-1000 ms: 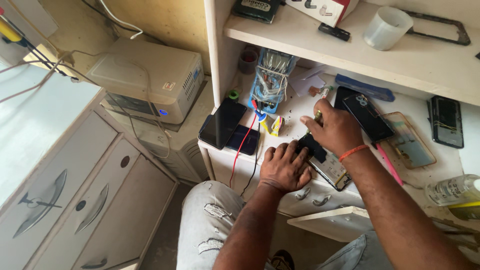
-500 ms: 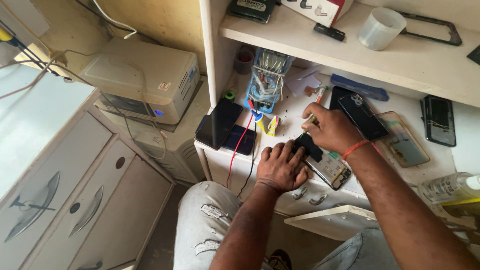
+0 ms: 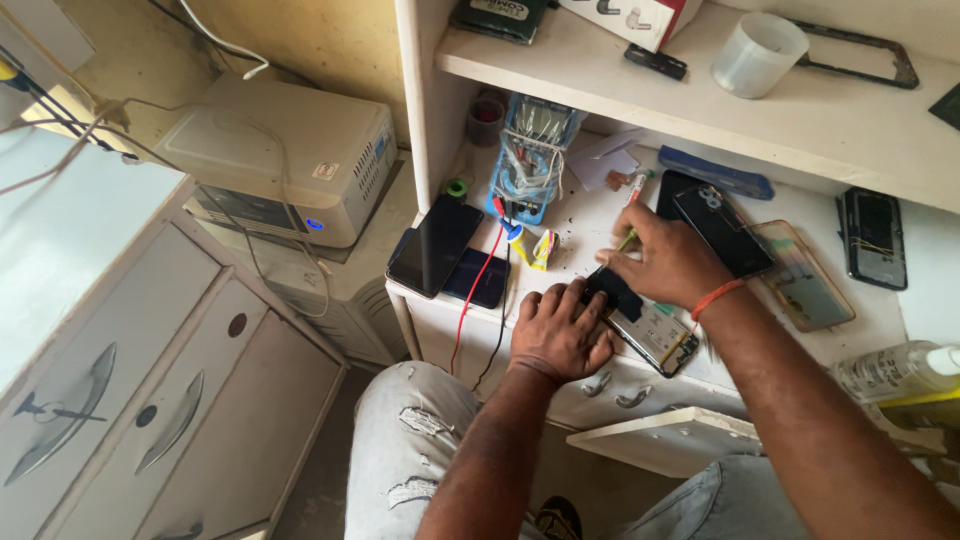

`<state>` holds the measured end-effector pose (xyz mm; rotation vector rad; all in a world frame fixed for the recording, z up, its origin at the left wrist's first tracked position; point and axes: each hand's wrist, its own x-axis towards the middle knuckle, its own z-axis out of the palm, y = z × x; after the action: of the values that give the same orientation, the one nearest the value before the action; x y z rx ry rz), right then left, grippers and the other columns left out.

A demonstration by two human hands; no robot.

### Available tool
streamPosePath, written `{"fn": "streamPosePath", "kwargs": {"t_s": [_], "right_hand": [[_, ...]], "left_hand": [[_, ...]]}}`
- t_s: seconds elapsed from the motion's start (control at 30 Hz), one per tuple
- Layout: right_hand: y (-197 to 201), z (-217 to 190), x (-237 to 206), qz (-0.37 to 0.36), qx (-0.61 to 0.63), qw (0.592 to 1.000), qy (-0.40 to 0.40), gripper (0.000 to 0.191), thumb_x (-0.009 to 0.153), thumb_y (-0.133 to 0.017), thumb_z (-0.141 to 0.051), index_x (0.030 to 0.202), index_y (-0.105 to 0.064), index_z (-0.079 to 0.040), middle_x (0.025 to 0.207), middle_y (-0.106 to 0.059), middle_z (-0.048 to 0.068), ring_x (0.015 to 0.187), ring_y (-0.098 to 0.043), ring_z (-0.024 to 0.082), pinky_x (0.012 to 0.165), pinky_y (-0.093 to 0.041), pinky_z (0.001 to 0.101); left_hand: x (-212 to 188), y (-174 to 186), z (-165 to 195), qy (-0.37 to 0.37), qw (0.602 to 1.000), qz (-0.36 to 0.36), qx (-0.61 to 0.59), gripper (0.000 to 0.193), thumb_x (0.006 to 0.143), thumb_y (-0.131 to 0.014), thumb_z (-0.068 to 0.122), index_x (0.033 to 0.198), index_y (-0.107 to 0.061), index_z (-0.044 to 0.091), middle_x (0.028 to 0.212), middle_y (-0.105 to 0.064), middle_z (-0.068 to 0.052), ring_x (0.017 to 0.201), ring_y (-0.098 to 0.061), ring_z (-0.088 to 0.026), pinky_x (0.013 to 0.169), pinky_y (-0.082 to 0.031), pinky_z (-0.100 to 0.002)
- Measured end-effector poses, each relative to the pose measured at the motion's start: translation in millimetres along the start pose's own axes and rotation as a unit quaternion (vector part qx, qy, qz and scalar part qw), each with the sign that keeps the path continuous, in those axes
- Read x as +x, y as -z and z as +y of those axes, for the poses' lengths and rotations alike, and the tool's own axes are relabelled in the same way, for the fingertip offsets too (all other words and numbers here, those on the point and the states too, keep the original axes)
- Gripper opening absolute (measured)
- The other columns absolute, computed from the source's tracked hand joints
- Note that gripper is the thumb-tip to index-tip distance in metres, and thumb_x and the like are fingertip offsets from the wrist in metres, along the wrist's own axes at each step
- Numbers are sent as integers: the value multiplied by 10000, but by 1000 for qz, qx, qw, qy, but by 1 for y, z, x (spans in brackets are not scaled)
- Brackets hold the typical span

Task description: The person sits at a repair workbench and works on a disassembled smartphone, holding the phone body steady with one hand while using a small prying tool with the other to work along the inside of the device. They reposition the phone, lift and turn the back cover, and continue prying at the internal assembly.

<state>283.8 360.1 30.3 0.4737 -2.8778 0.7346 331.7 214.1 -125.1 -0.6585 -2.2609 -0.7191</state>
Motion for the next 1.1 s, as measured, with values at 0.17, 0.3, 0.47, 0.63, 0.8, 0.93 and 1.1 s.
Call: {"fn": "streamPosePath", "kwargs": {"t_s": [0.17,0.3,0.47,0.63,0.8,0.93,1.1], "right_hand": [[-1,-4,-3,8,38,999,-20,238,876,-761,-197,1024,-610,-87,867,-763,132,846,-778,309,737,-593,398],[-1,-6,3,3,1,1000,-26,358,825,-807,-196,1054,-564,-66,887,-747,159,855,-747,340,725,-579,414],[-4,-7,4,20,57,998,6,247,862,-730,-146,1041,-573,-81,848,-758,135,846,-775,305,721,-592,399],[-7,-3,0,42,36,995,-82,305,829,-812,-190,998,-583,-80,790,-732,162,753,-776,319,687,-584,414],[-10,6,4,39,57,998,-12,323,832,-770,-172,1049,-548,-83,835,-747,138,824,-761,335,697,-579,416],[-17,9,5,56,29,998,-30,276,854,-775,-164,1016,-566,-85,816,-732,164,812,-756,349,696,-579,432],[-17,6,10,69,15,996,-63,322,818,-803,-170,1013,-562,-84,813,-739,166,806,-747,357,682,-573,440]], "left_hand": [[1,-1,1,1,1000,-3,-6,531,840,-649,483,1268,-699,172,1345,-635,-122,1180,-596,-296,968,-442,-491],[2,-2,1,2,1000,-3,-6,537,830,-648,478,1270,-696,174,1330,-635,-125,1178,-593,-303,966,-439,-498],[3,-4,0,-1,1000,-17,-21,542,848,-646,475,1290,-684,165,1334,-631,-133,1193,-594,-307,958,-436,-493],[2,-7,-2,2,1000,-12,-18,536,839,-651,480,1275,-685,170,1331,-628,-135,1193,-589,-312,969,-434,-499],[3,-7,-3,-1,1000,-13,-18,553,832,-658,479,1288,-683,167,1328,-625,-134,1184,-588,-309,955,-434,-497],[4,-6,-5,2,999,-20,-28,559,808,-660,482,1274,-690,175,1312,-626,-133,1176,-593,-302,953,-438,-501],[10,-9,-9,2,1000,-13,-16,554,822,-657,494,1273,-701,176,1293,-620,-137,1154,-590,-304,941,-433,-503]]}}
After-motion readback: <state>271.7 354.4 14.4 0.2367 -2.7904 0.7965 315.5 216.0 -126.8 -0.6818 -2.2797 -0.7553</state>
